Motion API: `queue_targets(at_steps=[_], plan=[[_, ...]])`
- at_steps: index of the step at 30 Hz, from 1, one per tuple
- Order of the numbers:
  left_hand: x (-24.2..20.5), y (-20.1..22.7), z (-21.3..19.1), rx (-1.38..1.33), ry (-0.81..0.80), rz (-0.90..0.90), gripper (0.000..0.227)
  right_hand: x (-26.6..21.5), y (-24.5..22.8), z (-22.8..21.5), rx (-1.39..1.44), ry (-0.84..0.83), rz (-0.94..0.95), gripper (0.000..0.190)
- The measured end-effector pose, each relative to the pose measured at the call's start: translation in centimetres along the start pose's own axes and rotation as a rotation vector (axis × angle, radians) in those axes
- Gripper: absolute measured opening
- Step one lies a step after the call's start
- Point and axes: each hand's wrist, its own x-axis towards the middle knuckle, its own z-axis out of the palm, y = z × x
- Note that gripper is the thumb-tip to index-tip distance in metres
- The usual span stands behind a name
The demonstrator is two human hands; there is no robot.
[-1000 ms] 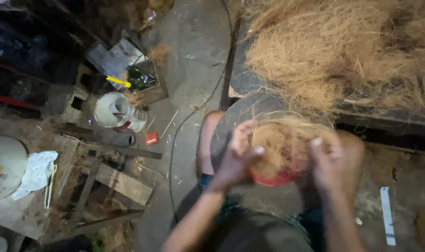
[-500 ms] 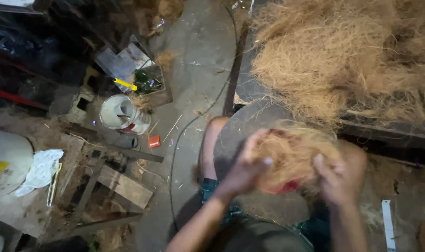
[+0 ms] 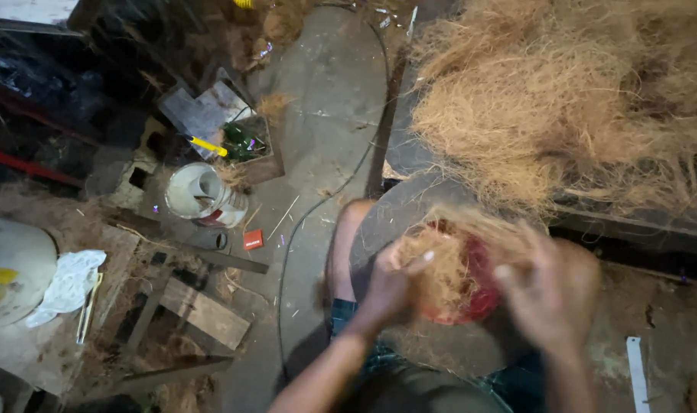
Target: The person repeatedly pulls small handfuls of light-brown fibrous material from a pile on a table and rubs them between both hands over a red circular surface on their lap. The person continues this repetitive hand-rubbing action for the duration of the clip.
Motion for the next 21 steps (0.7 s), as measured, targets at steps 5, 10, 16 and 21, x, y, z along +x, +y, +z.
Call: queue_targets(at_steps=[5,10,16,21], plan=[[1.8,-3.0,1.7,-0.003,0.006,0.12,0.015,-0.4,4.1,3.7,-0.218,-0.209,-0.086,0.019],[2.4,-4.8,0.0,0.127,-0.045,0.234,0.016,0.0,5.1,1.0,0.156,-0.107,-0.111,0.022],[0.3,-1.6,-1.3,0.241,-0.05,0.284,0.052,-0.3,4.8,-1.9,0.17,0.16,0.158,0.02],[0.3,-0.8,1.8,0.237,-0.206,0.088,0.085,0.4,4.9,1.8,-0.181,0.13,-0.161,0.024]])
